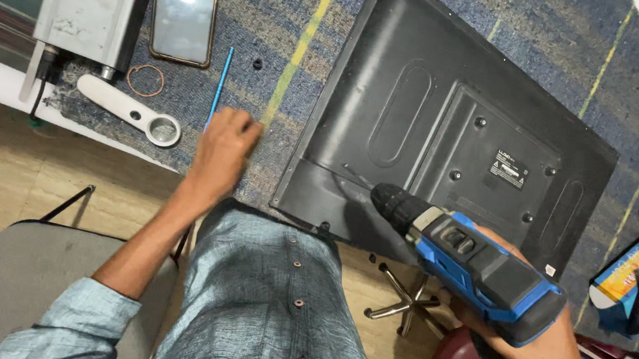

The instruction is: The person uses a cordless drill to remove screws from the back panel of a television. After removing all screws, the person detaches the back cover to expose the internal components.

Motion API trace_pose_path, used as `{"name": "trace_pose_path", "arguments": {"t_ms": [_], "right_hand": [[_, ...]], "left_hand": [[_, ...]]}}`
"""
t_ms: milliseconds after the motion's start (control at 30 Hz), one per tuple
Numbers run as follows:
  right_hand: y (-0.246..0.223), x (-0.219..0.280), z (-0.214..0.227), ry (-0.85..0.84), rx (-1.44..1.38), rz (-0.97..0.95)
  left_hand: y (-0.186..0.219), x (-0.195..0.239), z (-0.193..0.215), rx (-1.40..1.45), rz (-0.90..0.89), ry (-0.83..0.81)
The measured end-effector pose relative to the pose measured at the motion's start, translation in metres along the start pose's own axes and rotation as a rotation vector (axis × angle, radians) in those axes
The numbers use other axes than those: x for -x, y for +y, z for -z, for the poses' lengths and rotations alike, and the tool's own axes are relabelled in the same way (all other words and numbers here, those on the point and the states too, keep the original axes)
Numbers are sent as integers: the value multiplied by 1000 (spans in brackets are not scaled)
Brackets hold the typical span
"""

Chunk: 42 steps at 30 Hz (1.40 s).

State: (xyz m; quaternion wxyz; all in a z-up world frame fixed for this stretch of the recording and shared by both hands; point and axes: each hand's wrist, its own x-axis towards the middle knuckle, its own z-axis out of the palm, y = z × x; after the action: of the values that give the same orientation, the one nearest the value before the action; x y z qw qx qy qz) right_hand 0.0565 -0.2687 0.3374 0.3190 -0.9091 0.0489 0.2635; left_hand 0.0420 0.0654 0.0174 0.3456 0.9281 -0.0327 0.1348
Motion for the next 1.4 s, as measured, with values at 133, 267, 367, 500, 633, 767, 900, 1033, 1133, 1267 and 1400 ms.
{"name": "trace_pose_path", "arguments": {"t_ms": [133,267,367,500,633,767,900,1033,1133,1267,1400], "right_hand": [[12,8,-5,54,-188,26],[29,15,5,110,-80,65],[44,21,13,134,55,41],[67,26,7,205,41,-35],[89,32,1,231,115,-64],[105,42,-1,258,67,-137],[123,52,-3,284,28,-170],[128,54,-2,200,-96,-358],[114,50,2,188,123,-90],[78,42,11,18,423,67],[40,29,12,-43,597,368]], "left_hand": [[5,-4,21,-65,31,12],[45,-15,25,228,-55,-83],[86,-18,10,290,-256,-430],[106,-16,-6,-5,-203,-570],[99,-6,-14,22,-150,-465],[95,-4,-17,24,-170,-461],[97,-7,-15,-39,-192,-471],[100,-11,-12,-64,-205,-438],[100,-13,-10,-45,-209,-430],[100,-11,-11,-39,-207,-431],[101,-11,-11,-78,-205,-461]]}}
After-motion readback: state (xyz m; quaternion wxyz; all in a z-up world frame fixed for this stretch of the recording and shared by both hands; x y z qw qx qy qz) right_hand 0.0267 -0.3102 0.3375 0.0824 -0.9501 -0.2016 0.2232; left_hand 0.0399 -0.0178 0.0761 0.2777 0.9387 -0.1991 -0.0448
